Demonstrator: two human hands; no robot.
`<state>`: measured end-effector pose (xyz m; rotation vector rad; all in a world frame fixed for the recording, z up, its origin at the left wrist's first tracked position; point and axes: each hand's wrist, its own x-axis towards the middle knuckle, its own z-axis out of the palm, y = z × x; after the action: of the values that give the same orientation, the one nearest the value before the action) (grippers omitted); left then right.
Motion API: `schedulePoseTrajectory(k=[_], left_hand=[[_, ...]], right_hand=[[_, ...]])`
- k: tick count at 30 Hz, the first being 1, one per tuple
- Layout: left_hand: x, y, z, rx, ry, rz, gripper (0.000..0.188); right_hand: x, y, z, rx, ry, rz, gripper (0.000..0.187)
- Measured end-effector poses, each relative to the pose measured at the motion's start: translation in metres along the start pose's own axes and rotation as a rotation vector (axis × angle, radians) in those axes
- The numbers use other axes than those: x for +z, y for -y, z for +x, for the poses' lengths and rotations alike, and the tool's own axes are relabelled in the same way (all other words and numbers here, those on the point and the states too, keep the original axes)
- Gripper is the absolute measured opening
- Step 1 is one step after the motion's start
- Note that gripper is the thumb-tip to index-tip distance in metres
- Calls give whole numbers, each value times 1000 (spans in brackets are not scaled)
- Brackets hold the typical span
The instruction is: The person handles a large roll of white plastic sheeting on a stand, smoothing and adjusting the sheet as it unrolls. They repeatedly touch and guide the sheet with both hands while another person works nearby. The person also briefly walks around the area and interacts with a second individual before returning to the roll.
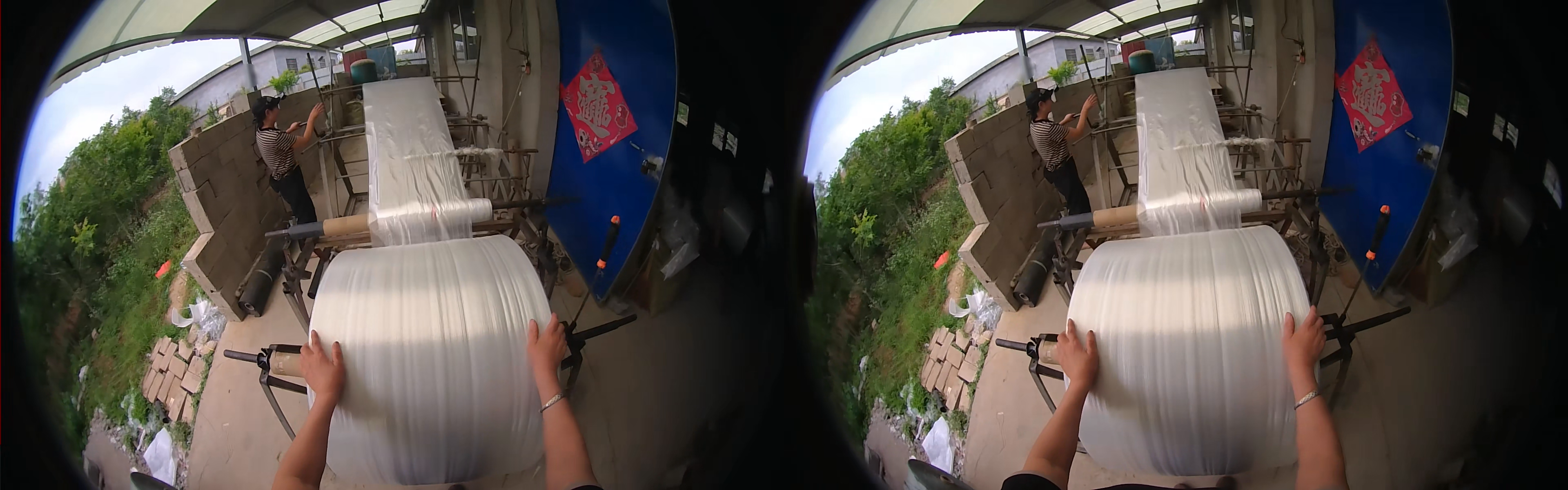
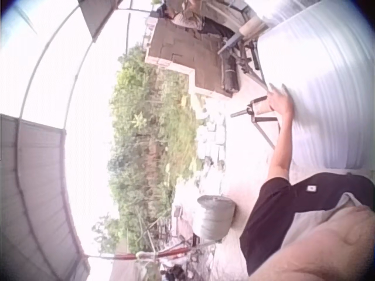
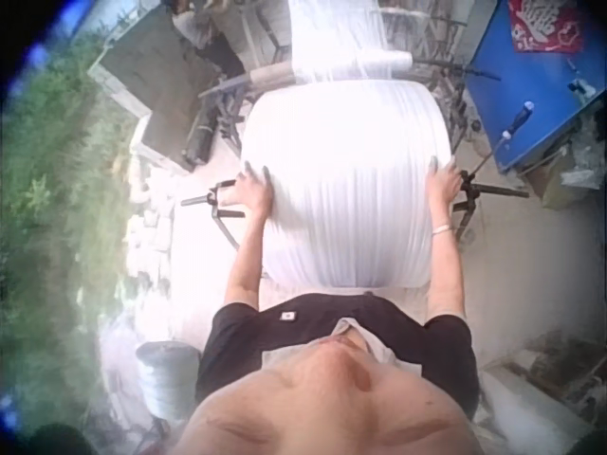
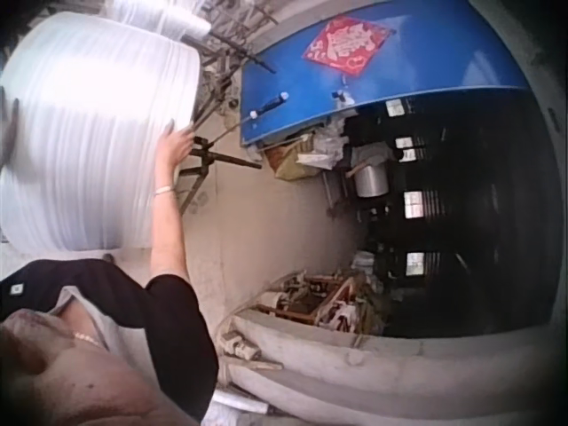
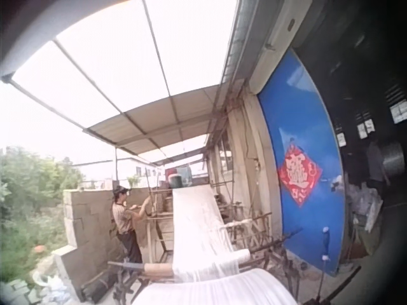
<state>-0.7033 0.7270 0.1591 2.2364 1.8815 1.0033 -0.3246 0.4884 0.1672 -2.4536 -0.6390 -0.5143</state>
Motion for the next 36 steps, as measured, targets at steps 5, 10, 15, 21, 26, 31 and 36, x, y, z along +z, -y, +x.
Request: schedulePoseTrajectory(k=[5,10,15,21,26,31,36], left_hand=[[3,7,-14,11,-15,9,65],[-1,28,-52,49,-58,2,64],[5,55,-94,56,-87,-52,66],[18,94,-164,60,-149,-114,69],[41,133,-237,15,-190,-228,67],[61,171,-320,-110,-17,-316,72],[24,217,-361,20,409,-318,80]], right_hand=[[-2,-9,-17,-22,-37,0,58],[-4,-32,-51,-47,-70,59,59],[1,-62,-93,-68,-162,91,56],[8,-109,-157,-12,-143,183,55],[26,-161,-226,13,-169,200,60],[38,-201,-293,99,-56,279,59],[14,-245,-348,410,595,102,45]])
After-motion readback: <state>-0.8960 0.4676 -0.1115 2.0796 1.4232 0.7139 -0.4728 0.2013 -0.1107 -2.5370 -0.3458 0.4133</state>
